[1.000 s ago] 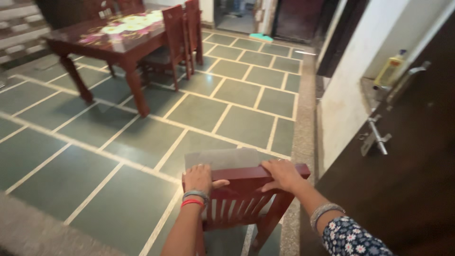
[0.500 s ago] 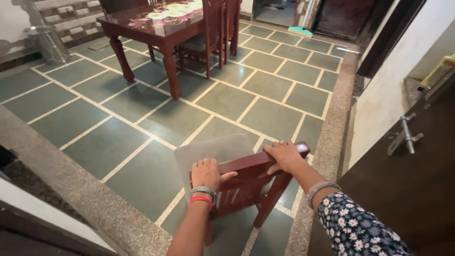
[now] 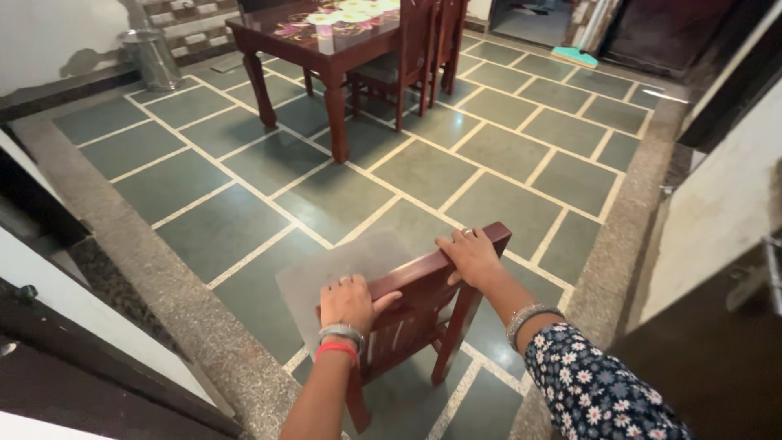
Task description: The person moves a wooden chair from a hallway area into a dining room and places it under a dining table. They then move the same chair back to the hallway and repeat the process of moving it into the dining room and placing it under the table.
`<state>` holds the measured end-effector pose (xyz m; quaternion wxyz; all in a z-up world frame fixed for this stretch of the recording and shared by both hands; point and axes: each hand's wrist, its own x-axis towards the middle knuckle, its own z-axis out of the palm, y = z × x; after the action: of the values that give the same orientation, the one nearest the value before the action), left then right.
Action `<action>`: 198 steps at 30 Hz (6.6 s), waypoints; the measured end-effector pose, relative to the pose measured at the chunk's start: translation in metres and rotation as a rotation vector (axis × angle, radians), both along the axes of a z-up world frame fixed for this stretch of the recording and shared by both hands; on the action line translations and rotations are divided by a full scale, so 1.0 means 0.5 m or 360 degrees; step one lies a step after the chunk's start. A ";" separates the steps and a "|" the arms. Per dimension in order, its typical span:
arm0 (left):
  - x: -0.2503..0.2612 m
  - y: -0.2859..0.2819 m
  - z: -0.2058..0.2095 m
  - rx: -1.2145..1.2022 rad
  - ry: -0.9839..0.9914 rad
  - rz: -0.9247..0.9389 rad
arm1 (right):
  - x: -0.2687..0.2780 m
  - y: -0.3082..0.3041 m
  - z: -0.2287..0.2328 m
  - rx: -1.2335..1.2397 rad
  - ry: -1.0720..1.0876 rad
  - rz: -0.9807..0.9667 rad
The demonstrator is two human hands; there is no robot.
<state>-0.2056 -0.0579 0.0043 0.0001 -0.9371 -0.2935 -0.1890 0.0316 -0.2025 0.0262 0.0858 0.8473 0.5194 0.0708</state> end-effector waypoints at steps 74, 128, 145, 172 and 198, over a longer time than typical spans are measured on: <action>0.166 0.330 -0.023 0.0272 -0.0203 0.0278 | 0.305 0.386 0.054 0.0014 0.0434 0.0773; 0.643 1.288 0.026 -0.0316 0.0357 0.1037 | 0.774 1.539 -0.021 0.0151 0.0344 0.0876; 0.649 1.617 0.021 -0.0288 0.0373 0.0966 | 0.765 1.829 -0.012 0.0080 0.0327 0.0762; 0.680 2.099 -0.009 -0.0148 0.0325 0.0978 | 0.798 2.269 0.003 0.0045 0.0359 0.0842; 0.749 2.531 0.000 -0.0134 0.0180 0.0796 | 0.851 2.671 -0.002 0.0140 0.0321 0.0698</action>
<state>0.1687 1.2075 0.0045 0.0242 -0.8436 -0.5232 -0.1181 0.4572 1.1328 0.0253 -0.0208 0.7199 0.6933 0.0254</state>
